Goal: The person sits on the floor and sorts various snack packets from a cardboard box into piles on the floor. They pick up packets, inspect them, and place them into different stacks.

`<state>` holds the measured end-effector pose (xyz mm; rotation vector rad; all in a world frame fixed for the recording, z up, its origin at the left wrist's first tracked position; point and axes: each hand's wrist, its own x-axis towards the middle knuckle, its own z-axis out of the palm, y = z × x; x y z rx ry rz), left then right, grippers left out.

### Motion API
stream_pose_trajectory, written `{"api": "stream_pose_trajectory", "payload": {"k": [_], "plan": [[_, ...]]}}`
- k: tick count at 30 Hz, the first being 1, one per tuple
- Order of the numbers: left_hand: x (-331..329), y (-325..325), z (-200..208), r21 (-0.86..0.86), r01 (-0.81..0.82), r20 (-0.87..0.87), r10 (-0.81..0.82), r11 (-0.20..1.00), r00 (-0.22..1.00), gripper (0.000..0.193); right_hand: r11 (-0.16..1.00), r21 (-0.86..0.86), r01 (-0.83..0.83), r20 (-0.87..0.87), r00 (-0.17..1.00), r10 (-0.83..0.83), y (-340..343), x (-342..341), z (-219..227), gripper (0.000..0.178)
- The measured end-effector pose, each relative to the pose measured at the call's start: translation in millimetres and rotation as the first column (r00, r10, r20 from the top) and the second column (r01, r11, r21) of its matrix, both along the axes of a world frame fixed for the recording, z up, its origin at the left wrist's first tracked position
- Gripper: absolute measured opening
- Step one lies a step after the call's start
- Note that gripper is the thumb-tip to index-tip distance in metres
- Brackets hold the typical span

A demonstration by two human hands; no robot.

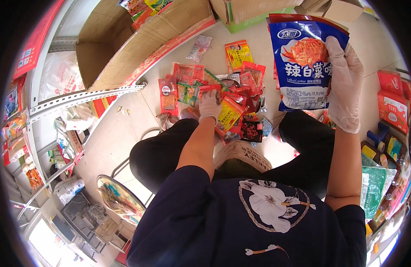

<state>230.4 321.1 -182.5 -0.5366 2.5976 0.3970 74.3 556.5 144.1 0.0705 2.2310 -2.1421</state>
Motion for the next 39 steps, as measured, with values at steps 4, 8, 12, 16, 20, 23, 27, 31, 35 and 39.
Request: {"api": "stream_pose_trajectory", "payload": {"k": [4, 8, 12, 16, 20, 23, 27, 31, 35, 39], "plan": [[-43, 8, -24, -0.074, 0.225, -0.123, -0.233, 0.972, 0.965, 0.064, 0.997, 0.061, 0.038, -0.025, 0.999, -0.036, 4, 0, -1, 0.024], [-94, 15, -21, -0.070, 0.282, 0.230, -0.260, 0.957, 0.938, 0.072, 0.998, 0.040, -0.051, -0.072, 0.996, 0.054, 5, 4, 4, 0.025], [-100, 9, -34, -0.069, 0.335, 0.274, -0.305, 0.940, 0.912, 0.058, 0.999, 0.007, -0.044, -0.058, 0.997, 0.044, 8, 0, 1, 0.025], [-109, 9, 4, 0.009, 0.421, 0.199, -0.415, 0.907, 0.888, 0.029, 0.998, -0.036, -0.046, -0.055, 0.997, 0.044, 11, 0, 1, 0.025], [-94, 0, 4, 0.121, 0.401, -0.012, -0.403, 0.908, 0.915, 0.024, 0.997, -0.057, -0.058, 0.009, 0.998, 0.059, 6, 6, 9, 0.025], [-84, 2, 6, 0.088, 0.379, -0.228, -0.352, 0.921, 0.908, 0.029, 0.997, -0.059, -0.055, 0.027, 0.998, 0.057, 5, 6, 8, 0.026], [-106, 16, 56, 0.156, 0.226, -0.264, -0.180, 0.962, 0.948, 0.024, 0.999, -0.029, -0.035, 0.057, 0.998, 0.036, 15, 2, 6, 0.026], [-111, -21, 100, 0.522, 0.179, -0.603, 0.213, 0.834, 0.769, 0.020, 0.990, -0.135, -0.039, 0.090, 0.995, 0.052, 30, -15, -4, 0.029], [-115, -29, 179, 0.986, 0.130, -0.164, 0.710, 0.102, 0.685, 0.022, 0.925, -0.371, -0.084, 0.273, 0.942, 0.195, 36, -14, 6, 0.027], [-93, -8, 278, 0.930, 0.357, -0.164, 0.765, -0.092, 0.623, 0.034, 0.814, -0.555, -0.170, 0.332, 0.853, 0.404, 26, 0, 9, 0.032]]}}
